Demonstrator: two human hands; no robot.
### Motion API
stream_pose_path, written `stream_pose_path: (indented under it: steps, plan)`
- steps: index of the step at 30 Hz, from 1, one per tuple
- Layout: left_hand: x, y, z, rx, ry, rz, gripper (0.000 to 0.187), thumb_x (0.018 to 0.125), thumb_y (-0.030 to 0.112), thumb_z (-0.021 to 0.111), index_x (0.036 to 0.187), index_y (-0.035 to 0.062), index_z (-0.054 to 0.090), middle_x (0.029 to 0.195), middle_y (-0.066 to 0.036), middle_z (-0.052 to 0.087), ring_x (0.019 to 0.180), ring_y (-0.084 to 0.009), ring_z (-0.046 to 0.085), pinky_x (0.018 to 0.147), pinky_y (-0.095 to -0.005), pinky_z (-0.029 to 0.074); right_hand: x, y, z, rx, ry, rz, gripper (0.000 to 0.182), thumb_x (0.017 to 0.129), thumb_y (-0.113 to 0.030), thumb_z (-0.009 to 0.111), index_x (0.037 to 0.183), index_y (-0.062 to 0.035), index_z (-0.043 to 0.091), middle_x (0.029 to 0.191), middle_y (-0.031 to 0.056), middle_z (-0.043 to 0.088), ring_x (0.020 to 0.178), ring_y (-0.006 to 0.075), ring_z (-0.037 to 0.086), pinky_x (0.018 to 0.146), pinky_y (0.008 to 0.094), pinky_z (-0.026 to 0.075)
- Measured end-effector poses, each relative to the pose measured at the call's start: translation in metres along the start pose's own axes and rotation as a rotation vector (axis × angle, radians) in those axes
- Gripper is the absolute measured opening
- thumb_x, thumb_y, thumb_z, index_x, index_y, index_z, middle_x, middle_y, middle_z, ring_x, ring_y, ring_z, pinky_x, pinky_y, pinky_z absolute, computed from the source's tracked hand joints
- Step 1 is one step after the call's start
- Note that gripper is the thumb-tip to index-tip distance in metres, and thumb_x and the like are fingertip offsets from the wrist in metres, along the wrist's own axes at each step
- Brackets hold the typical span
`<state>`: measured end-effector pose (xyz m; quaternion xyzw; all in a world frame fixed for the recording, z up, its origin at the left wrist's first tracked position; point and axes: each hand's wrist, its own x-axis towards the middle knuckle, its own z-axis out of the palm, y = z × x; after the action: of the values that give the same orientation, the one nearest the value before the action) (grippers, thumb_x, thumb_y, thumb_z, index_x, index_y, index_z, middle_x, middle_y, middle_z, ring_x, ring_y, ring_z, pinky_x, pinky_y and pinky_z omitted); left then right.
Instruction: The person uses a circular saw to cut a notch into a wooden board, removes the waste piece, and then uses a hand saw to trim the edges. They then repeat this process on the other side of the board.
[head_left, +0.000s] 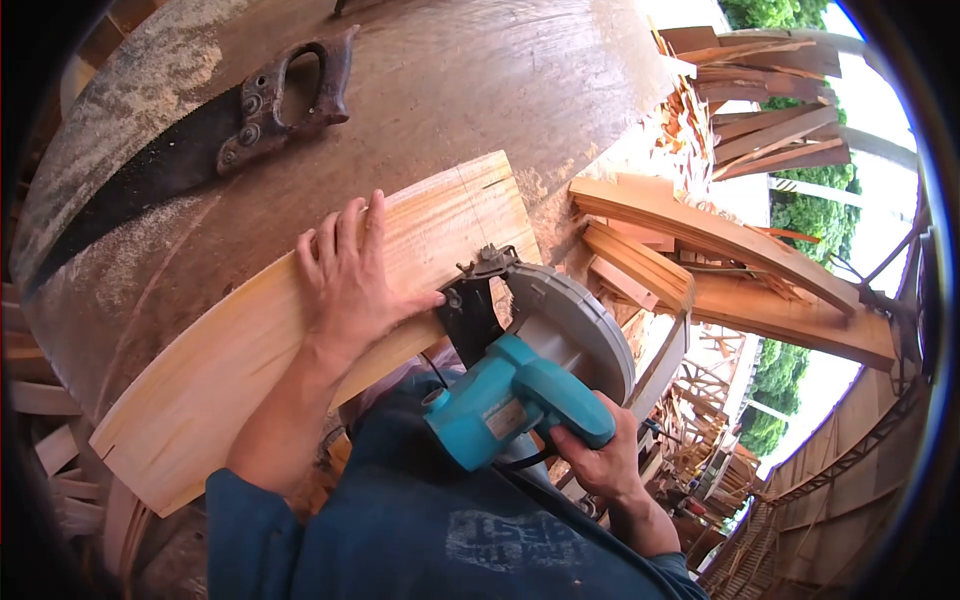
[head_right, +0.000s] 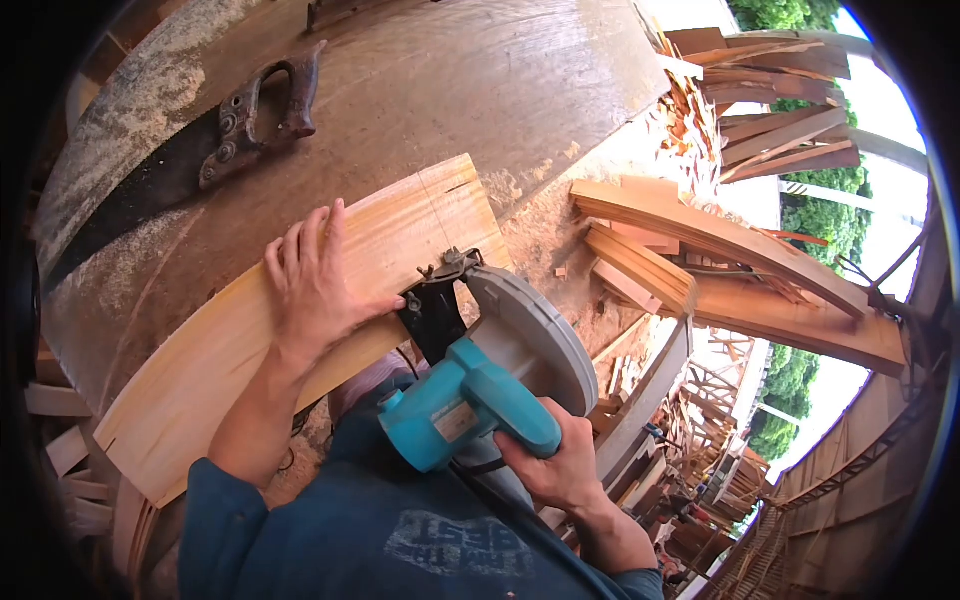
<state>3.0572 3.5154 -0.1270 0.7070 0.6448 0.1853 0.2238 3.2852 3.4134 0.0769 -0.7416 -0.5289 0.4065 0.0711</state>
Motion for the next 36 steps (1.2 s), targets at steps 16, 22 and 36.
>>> stream_pose_path:
  steps: [16,22,36]
  plan:
    - [0.003,-0.003,-0.001,-0.107,0.01,0.009,0.115,0.063,0.059,0.083,0.152,0.0047,0.035,0.139,-0.014,0.045,0.13,-0.0326,0.039,0.111,-0.0545,0.021,0.011,-0.012,-0.002,-0.011,-0.013,-0.005,0.024,0.081,-0.014,0.079,0.096,0.001,0.067,0.075,0.01,0.07,0.069,0.0149,0.069,0.065,0.0293,0.053]
    - [0.003,-0.003,-0.002,-0.12,0.003,0.0,0.112,0.064,0.057,0.083,0.152,0.0051,0.036,0.14,-0.013,0.046,0.13,-0.0319,0.04,0.111,-0.054,0.022,0.013,-0.013,-0.002,-0.03,-0.01,-0.027,0.023,0.082,-0.014,0.078,0.096,0.001,0.067,0.075,0.0095,0.07,0.068,0.0145,0.068,0.064,0.0287,0.053]
    - [0.003,-0.003,-0.003,-0.121,0.004,-0.012,0.11,0.064,0.054,0.084,0.151,0.0047,0.038,0.14,-0.013,0.048,0.13,-0.0311,0.041,0.111,-0.05,0.022,0.013,-0.016,0.0,0.012,-0.012,0.031,0.022,0.081,-0.013,0.078,0.093,0.0009,0.067,0.074,0.0088,0.069,0.066,0.0133,0.064,0.063,0.0289,0.051]
